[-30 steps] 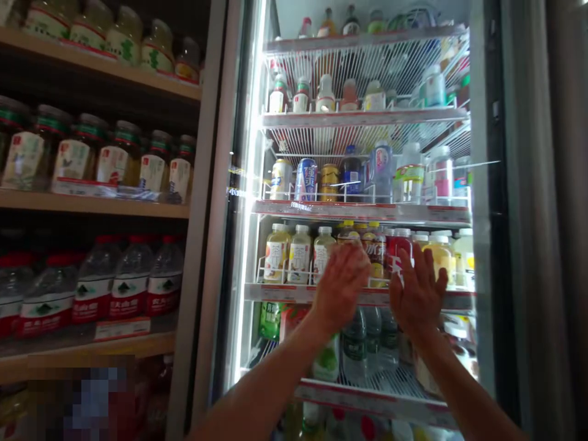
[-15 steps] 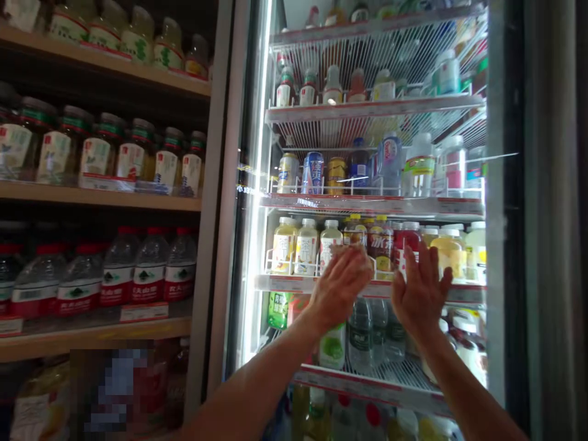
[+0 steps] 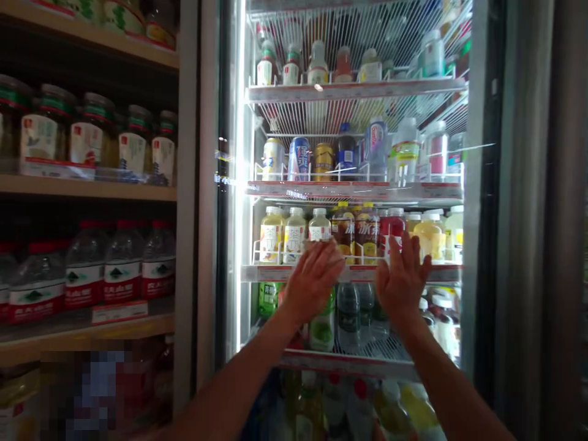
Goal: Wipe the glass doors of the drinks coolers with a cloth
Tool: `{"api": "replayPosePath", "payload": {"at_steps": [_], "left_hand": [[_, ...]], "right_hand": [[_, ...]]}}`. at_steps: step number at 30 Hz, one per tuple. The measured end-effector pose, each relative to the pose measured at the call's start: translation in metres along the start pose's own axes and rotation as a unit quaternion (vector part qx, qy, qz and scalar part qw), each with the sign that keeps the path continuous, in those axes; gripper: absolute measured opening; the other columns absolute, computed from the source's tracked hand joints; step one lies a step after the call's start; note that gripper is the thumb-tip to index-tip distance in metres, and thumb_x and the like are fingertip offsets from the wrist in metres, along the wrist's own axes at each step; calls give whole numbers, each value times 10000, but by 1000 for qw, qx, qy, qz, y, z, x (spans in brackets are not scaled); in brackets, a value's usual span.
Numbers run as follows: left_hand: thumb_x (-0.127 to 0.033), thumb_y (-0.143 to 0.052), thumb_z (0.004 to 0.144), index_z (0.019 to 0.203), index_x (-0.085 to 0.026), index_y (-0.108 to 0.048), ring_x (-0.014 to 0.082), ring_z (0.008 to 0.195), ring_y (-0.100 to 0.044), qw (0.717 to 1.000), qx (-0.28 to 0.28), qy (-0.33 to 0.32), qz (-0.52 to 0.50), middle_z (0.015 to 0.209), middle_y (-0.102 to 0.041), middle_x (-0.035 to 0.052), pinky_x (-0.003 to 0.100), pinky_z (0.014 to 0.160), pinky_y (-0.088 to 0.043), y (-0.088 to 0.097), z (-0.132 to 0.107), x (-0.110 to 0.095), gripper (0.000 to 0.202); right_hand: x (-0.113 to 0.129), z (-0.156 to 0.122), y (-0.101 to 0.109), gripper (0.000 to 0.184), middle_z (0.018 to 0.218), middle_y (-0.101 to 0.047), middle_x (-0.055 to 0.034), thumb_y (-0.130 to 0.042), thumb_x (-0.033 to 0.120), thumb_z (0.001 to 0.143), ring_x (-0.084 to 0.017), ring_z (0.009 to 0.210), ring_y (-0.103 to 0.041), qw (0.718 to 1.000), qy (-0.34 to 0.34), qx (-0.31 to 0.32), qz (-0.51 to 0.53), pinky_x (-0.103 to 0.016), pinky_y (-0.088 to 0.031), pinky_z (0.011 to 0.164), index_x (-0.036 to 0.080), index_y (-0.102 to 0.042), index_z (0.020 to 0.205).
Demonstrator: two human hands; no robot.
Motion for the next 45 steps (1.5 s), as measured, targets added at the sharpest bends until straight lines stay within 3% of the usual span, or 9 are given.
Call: {"api": "replayPosePath", "payload": {"at_steps": [6, 11, 17, 19, 23, 29, 36, 41, 45], "left_hand": [[-198, -424, 870, 1339, -171, -354, 271, 1357, -226, 938, -174, 288, 87, 1449, -274, 150, 489, 1083, -267, 46, -31, 81, 475], [-201, -452, 864, 1290, -231, -424, 225, 1362, -227, 998, -11, 56, 3, 1436, -333, 78, 430, 1086, -300, -1, 4, 7, 428], [-223, -411, 883, 1356, -177, -339, 265, 1356, -228, 937, -167, 295, 85, 1448, -286, 146, 495, 1096, -227, 46, -30, 91, 481], [-200, -413, 873, 1358, -177, -333, 264, 1369, -189, 941, -168, 285, 68, 1469, -235, 142, 486, 1097, -231, 38, -28, 75, 491], [-177, -469, 846, 1293, -242, -420, 241, 1354, -239, 996, -33, 75, 21, 1449, -303, 81, 446, 1084, -276, 0, -14, 6, 454], [-222, -413, 883, 1356, -159, -334, 255, 1363, -211, 937, -153, 296, 107, 1452, -274, 162, 481, 1094, -210, 51, -65, 92, 483], [-208, -466, 857, 1259, -250, -461, 218, 1348, -265, 999, -11, 47, 9, 1424, -361, 78, 439, 1080, -278, 5, -27, 11, 404], [-216, -413, 885, 1368, -200, -307, 227, 1366, -215, 965, -117, 224, 69, 1450, -299, 134, 467, 1096, -237, 37, -39, 65, 495], [-201, -353, 900, 1425, -185, -151, 198, 1368, -209, 984, -64, 166, -10, 1455, -301, 105, 412, 1130, -227, 8, -24, 24, 562]], "right_hand": [[1, -6, -3, 541, 1454, -297, -125, -362, 267, 880, -260, 1362, -217, 1000, -26, 11, 7, -520, -157, 1078, 172, -275, 1405], [-2, -9, 0, 541, 1443, -324, -113, -383, 271, 878, -256, 1350, -251, 1000, -7, 5, 10, -511, -183, 1074, 194, -283, 1404], [5, -15, 4, 517, 1428, -342, -141, -382, 254, 880, -255, 1356, -236, 999, -14, 14, 25, -518, -189, 1071, 167, -317, 1386], [18, -17, 2, 505, 1438, -321, -145, -381, 250, 881, -265, 1362, -216, 999, -24, 19, 42, -532, -183, 1067, 168, -335, 1377], [40, -21, 0, 484, 1433, -343, -113, -377, 218, 883, -245, 1350, -254, 997, 2, 23, 77, -518, -169, 1077, 219, -358, 1366], [41, -25, 3, 534, 1433, -345, -106, -400, 207, 869, -243, 1349, -258, 995, 12, 17, 96, -512, -156, 1088, 221, -304, 1395], [79, -29, 1, 528, 1391, -416, -87, -372, 160, 867, -213, 1330, -304, 986, 60, 48, 146, -493, -148, 1105, 223, -316, 1388], [76, -27, 8, 512, 1367, -450, -81, -393, 108, 846, -202, 1310, -346, 974, 85, 51, 203, -484, -207, 1099, 225, -387, 1344], [107, -23, 17, 485, 1410, -372, -133, -370, 90, 829, -203, 1334, -296, 925, 143, 74, 343, -410, -335, 1056, 138, -416, 1309]]}}
Point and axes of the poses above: each hand's wrist, its own z-axis towards the middle knuckle, its own y-axis out of the back of the hand, x = y × z, the point moved 9 cm from there along z, towards the middle knuckle
